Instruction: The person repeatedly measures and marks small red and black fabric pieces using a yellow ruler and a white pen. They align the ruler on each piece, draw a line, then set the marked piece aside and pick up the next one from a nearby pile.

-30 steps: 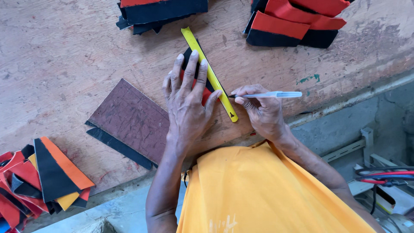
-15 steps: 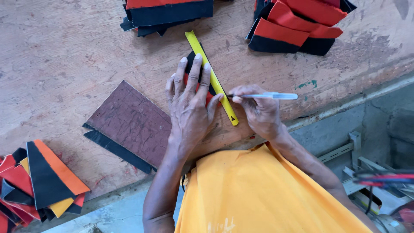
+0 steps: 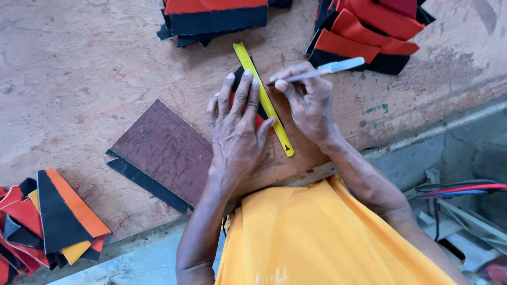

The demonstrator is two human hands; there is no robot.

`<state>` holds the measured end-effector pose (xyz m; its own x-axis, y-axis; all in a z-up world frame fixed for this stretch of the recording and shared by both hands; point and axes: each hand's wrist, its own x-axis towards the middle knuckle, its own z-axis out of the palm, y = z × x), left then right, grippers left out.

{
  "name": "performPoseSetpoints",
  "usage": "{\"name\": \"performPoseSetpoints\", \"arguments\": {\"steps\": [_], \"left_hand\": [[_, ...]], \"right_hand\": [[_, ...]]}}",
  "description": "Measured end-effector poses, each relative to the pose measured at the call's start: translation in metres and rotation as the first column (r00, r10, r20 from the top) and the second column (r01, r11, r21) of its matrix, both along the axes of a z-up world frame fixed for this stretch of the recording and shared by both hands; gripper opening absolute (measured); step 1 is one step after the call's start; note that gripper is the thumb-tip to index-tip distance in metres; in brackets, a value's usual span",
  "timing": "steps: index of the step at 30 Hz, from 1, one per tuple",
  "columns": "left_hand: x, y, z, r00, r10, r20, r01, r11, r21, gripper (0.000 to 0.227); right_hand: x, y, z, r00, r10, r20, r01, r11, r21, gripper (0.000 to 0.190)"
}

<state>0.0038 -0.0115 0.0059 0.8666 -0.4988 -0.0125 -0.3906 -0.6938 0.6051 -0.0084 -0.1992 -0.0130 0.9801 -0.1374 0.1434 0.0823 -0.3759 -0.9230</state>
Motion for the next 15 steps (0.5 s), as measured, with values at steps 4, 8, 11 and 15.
{"name": "performPoseSetpoints", "arguments": {"steps": [4, 8, 11, 15], "left_hand": [[0.001, 0.0, 0.001, 1.0, -0.002, -0.012, 0.002, 1.0, -0.002, 0.08], [0.002, 0.0, 0.003, 1.0, -0.003, 0.004, 0.003, 1.0, -0.011, 0.08], [0.004, 0.001, 0.003, 1.0, -0.006, -0.005, 0.006, 1.0, -0.015, 0.08], [0.001, 0.001, 0.002, 1.0, -0.011, -0.022, 0.011, 1.0, -0.013, 0.081]], "right_hand": [[0.032, 0.006, -0.003, 1.0, 0.001, -0.009, 0.0, 0.997, 0.082, 0.009], [0.046, 0.01, -0.003, 0.998, 0.033, 0.051, -0.038, 0.995, 0.093, 0.009], [0.051, 0.011, -0.003, 0.997, 0.046, 0.069, -0.048, 0.998, 0.031, 0.01], [0.043, 0.009, 0.001, 0.995, 0.085, 0.057, -0.087, 0.996, 0.031, 0.01]]}}
